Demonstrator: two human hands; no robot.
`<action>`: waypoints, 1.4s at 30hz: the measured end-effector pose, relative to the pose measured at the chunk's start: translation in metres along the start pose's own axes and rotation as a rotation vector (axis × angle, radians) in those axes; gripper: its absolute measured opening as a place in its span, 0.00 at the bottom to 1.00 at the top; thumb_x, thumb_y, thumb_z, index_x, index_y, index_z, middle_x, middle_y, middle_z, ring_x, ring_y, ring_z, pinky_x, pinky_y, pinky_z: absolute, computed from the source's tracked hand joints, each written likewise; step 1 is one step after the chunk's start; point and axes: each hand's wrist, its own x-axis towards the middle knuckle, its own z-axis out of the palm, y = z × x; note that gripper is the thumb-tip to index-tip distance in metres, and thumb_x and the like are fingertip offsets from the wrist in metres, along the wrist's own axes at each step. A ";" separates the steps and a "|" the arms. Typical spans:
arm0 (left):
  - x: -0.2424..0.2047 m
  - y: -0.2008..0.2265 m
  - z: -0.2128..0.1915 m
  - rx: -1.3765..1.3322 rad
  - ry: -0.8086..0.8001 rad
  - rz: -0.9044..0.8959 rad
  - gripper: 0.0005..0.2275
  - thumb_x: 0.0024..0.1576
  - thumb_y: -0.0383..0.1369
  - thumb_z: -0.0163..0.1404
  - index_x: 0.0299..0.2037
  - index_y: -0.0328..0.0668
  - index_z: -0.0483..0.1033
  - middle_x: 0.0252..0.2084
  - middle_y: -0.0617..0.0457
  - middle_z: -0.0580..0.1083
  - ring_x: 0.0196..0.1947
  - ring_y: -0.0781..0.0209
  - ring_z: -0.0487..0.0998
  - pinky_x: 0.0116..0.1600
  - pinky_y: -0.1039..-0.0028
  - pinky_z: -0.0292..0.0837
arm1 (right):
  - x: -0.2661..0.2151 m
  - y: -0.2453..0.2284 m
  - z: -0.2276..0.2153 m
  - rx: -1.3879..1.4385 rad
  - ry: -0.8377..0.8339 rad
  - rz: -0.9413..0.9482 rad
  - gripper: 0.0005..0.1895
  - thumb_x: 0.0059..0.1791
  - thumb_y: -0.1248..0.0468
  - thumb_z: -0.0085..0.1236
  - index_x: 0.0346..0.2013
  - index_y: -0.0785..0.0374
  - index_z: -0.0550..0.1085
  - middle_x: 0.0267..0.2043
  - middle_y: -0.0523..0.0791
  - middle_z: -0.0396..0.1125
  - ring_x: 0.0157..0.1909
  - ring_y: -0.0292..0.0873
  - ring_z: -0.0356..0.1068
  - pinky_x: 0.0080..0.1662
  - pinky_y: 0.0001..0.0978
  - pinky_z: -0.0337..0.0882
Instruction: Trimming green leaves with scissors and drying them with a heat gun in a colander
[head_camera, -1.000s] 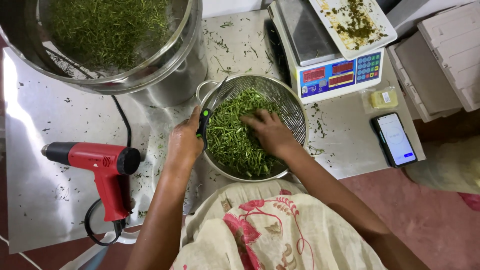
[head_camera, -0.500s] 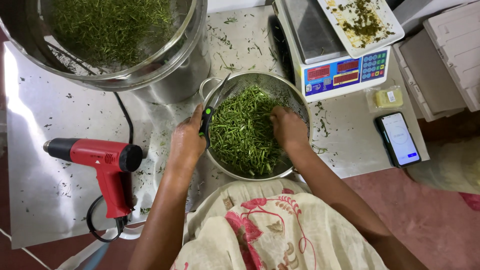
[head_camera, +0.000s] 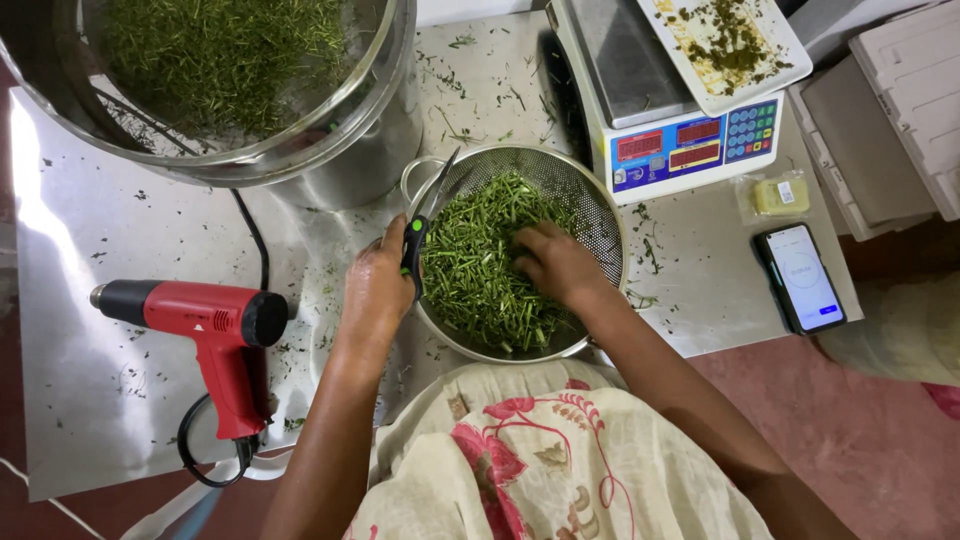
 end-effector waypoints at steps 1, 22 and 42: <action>0.000 0.000 0.000 0.001 0.001 0.001 0.31 0.51 0.35 0.56 0.70 0.48 0.66 0.42 0.37 0.79 0.44 0.32 0.80 0.49 0.45 0.77 | -0.002 -0.007 -0.006 0.000 0.002 0.000 0.14 0.50 0.62 0.59 0.51 0.54 0.73 0.56 0.56 0.68 0.57 0.66 0.70 0.56 0.55 0.73; 0.001 0.007 -0.011 -0.028 -0.111 -0.021 0.35 0.53 0.27 0.56 0.74 0.47 0.58 0.49 0.35 0.77 0.52 0.32 0.78 0.52 0.42 0.78 | 0.009 0.023 0.024 -0.104 0.017 -0.067 0.15 0.47 0.65 0.62 0.48 0.49 0.75 0.56 0.51 0.60 0.60 0.67 0.65 0.54 0.53 0.76; -0.001 -0.006 0.003 -0.010 -0.058 -0.033 0.32 0.54 0.32 0.56 0.73 0.51 0.62 0.45 0.41 0.78 0.48 0.38 0.80 0.47 0.48 0.81 | -0.006 -0.002 -0.008 0.078 0.249 -0.378 0.17 0.48 0.64 0.64 0.52 0.52 0.76 0.52 0.53 0.66 0.59 0.61 0.65 0.59 0.55 0.62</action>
